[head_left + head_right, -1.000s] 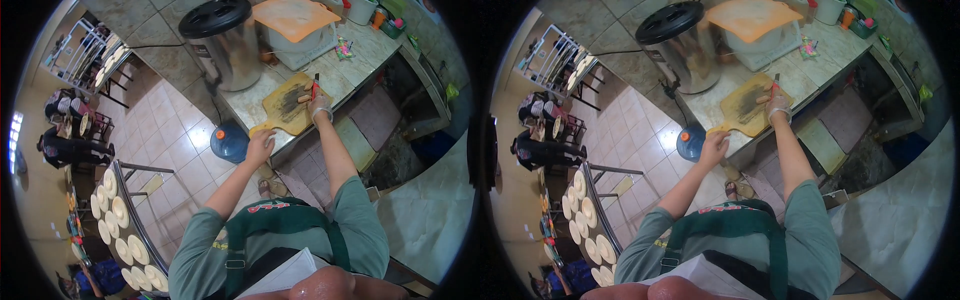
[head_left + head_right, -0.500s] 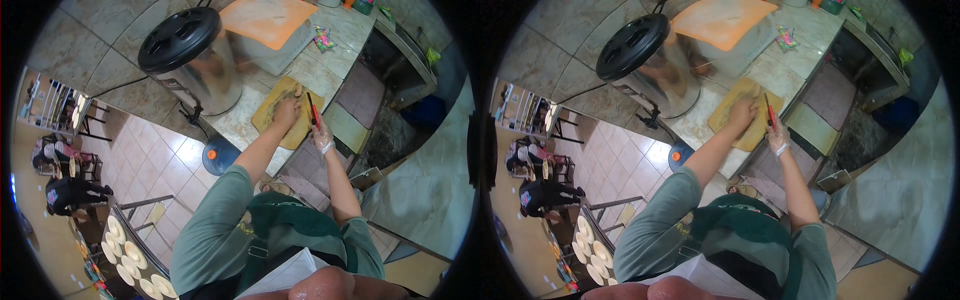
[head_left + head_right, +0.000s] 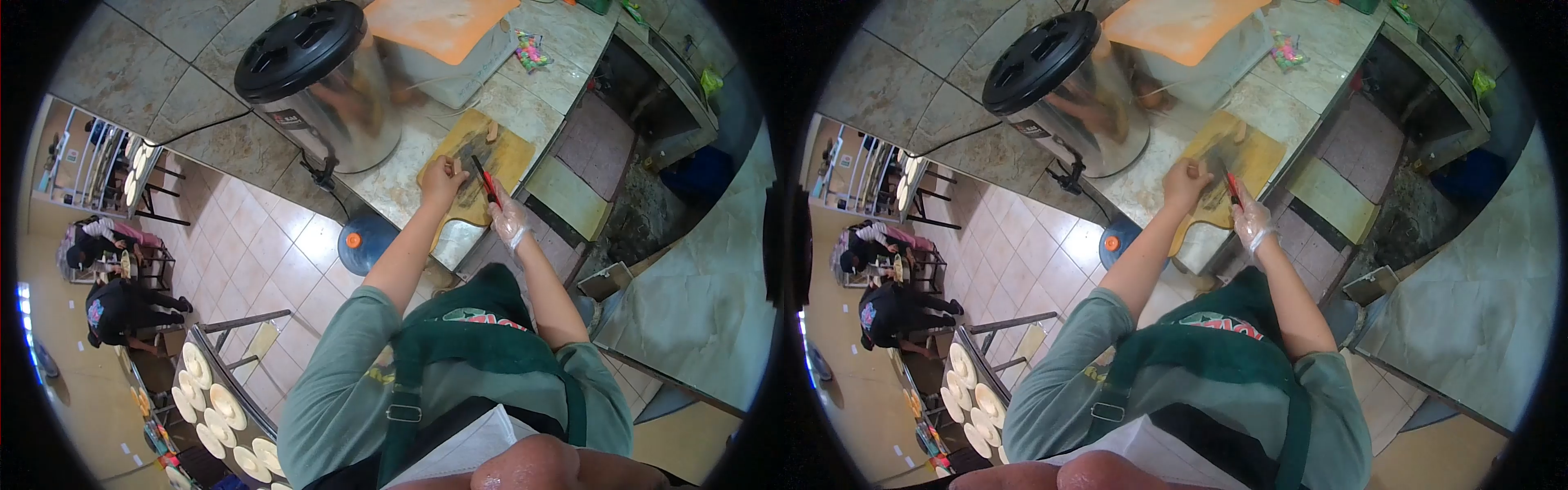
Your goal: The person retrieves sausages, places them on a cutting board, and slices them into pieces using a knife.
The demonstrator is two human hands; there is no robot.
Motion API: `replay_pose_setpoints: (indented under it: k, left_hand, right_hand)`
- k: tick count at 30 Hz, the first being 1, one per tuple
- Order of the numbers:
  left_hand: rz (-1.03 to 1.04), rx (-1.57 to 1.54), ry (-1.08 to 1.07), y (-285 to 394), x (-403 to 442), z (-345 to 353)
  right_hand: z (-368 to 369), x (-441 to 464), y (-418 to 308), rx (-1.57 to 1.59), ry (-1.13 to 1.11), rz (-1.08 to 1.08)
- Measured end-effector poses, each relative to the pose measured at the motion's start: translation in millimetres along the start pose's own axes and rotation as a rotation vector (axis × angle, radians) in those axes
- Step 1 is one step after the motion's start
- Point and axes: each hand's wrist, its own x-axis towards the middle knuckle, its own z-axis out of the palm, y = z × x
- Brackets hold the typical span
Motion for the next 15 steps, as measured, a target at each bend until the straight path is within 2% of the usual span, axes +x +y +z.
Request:
replay_pose_setpoints:
  k: [3, 5, 8, 10, 12, 13, 15]
  left_hand:
    - [-0.052, -0.177, 0.044, -18.7, -2.7, 14.7]
    - [-0.087, -0.142, 0.061, -11.5, -6.8, 11.9]
    - [-0.189, -0.125, 0.094, 3.4, -8.8, 10.1]
    - [-0.269, -0.139, 0.122, 9.6, -9.5, 13.7]
    - [-0.320, -0.138, 0.213, 13.5, -9.9, 20.5]
    - [-0.335, -0.134, 0.233, 15.7, -9.3, 25.3]
    - [-0.410, -0.189, 0.312, 20.3, -10.5, 34.7]
  right_hand:
    - [-0.9, 5.1, -9.7, -0.066, -0.008, -0.078]
    - [-0.2, 10.7, -11.7, -0.150, -0.021, -0.165]
    - [-4.3, 18.8, -18.0, -0.215, -0.174, -0.082]
    - [-4.3, 27.0, -5.3, -0.208, -0.190, -0.144]
    - [-11.0, 36.8, 7.5, -0.101, -0.171, -0.368]
    - [-14.3, 44.5, 14.5, -0.097, -0.193, -0.379]
    - [-21.2, 56.2, 28.4, -0.040, -0.205, -0.573]
